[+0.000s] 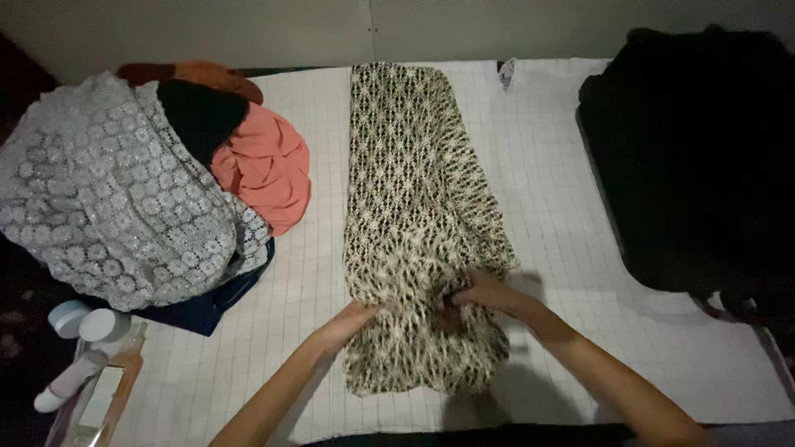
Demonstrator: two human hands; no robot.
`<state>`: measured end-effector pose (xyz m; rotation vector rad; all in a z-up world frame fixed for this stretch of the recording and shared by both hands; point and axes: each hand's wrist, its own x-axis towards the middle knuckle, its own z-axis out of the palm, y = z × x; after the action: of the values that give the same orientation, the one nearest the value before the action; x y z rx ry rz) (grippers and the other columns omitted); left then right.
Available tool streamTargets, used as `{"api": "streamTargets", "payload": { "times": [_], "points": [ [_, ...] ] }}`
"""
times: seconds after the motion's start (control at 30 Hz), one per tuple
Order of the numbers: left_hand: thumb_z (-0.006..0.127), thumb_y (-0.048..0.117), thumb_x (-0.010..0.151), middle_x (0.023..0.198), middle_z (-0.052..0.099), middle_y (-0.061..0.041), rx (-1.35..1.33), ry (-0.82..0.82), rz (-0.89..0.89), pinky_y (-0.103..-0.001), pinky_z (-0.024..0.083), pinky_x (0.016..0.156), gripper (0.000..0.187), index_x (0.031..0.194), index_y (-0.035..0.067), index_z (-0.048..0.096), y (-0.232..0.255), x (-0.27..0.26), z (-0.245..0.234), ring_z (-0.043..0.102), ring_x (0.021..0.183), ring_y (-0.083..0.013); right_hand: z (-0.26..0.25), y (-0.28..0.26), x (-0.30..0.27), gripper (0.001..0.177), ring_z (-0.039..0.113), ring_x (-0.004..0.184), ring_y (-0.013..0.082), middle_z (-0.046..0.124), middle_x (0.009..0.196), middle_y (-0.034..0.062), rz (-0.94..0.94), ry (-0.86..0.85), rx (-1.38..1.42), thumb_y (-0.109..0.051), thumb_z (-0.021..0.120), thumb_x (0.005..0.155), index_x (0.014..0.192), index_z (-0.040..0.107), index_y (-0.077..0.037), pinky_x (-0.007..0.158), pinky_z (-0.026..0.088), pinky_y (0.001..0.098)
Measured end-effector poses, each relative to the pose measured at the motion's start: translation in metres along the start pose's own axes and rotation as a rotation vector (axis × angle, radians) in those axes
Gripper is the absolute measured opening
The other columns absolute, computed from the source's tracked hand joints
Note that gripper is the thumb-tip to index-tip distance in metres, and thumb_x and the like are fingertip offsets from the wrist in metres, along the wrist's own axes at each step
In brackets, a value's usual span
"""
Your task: The person folds a lace garment by hand, smoothing it on a white surface, folding the sides and sleeves inward, and then folding it into a smaller rectangle.
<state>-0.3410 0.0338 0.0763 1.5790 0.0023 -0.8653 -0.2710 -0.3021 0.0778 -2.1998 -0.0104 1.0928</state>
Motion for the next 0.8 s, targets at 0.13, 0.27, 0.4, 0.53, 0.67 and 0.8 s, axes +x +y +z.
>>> {"api": "streamTargets", "payload": {
  "times": [0.13,0.27,0.4,0.53,0.67,0.8],
  "points": [
    [0.061,0.063,0.089,0.160,0.038,-0.019,-0.054,0.198,-0.296,-0.051,0.021,0.124,0.085,0.152,0.008,0.046,0.004,0.000,-0.001,0.028,0.153,-0.0293,0.010,-0.013,-0.009,0.102,0.052,0.136,0.0383,0.046,0.151,0.0233,-0.113,0.019,-0.012,-0.057,0.079,0.073,0.152,0.036,-0.008,0.114,0.046,0.0501],
    [0.063,0.069,0.079,0.157,0.043,-0.026,0.024,0.057,-0.331,-0.056,0.021,0.121,0.097,0.152,0.006,0.048,-0.018,-0.002,0.008,0.035,0.150,-0.0363,0.024,-0.001,-0.016,0.095,0.034,0.135,0.0455,0.043,0.145,0.0265,-0.329,-0.183,-0.513,-0.062,0.085,0.085,0.150,0.042,-0.008,0.114,0.026,0.0568],
    [0.083,0.055,0.078,0.150,0.044,-0.030,0.087,0.024,-0.226,-0.052,0.031,0.123,0.106,0.151,-0.005,0.035,-0.022,0.001,0.021,0.039,0.146,-0.0378,0.038,0.012,0.005,0.072,0.073,0.094,0.0309,0.076,0.095,0.0244,-0.137,-0.319,-0.840,-0.064,0.068,0.087,0.096,0.079,0.006,0.114,0.037,0.0452],
    [0.077,0.055,0.079,0.126,0.071,-0.030,0.162,0.010,-0.246,-0.049,0.039,0.114,0.087,0.136,-0.009,0.065,-0.009,-0.003,0.028,0.064,0.128,-0.0367,0.050,0.016,0.023,0.044,0.066,0.094,0.0323,0.070,0.101,0.0210,-0.280,-0.167,-0.536,-0.039,0.067,0.085,0.105,0.070,0.000,0.094,0.054,0.0483],
    [0.078,0.041,0.078,0.137,0.066,-0.020,0.026,0.018,-0.096,-0.050,0.040,0.117,0.079,0.139,-0.003,0.051,0.007,-0.010,0.017,0.065,0.131,-0.0348,0.028,0.004,0.013,0.087,0.066,0.103,0.0308,0.057,0.121,0.0075,-0.119,-0.143,-0.070,-0.025,0.070,0.080,0.157,0.032,-0.014,0.095,0.054,0.0502],
    [0.061,0.042,0.091,0.143,0.054,-0.021,-0.382,0.178,-0.302,-0.060,0.043,0.113,0.066,0.144,0.006,0.043,0.039,-0.015,0.014,0.056,0.129,-0.0355,-0.002,-0.015,-0.004,0.056,0.052,0.119,0.0262,0.054,0.135,0.0072,-0.027,-0.148,0.203,-0.045,0.065,0.092,0.140,0.050,-0.021,0.108,0.043,0.0508]
  ]
}}
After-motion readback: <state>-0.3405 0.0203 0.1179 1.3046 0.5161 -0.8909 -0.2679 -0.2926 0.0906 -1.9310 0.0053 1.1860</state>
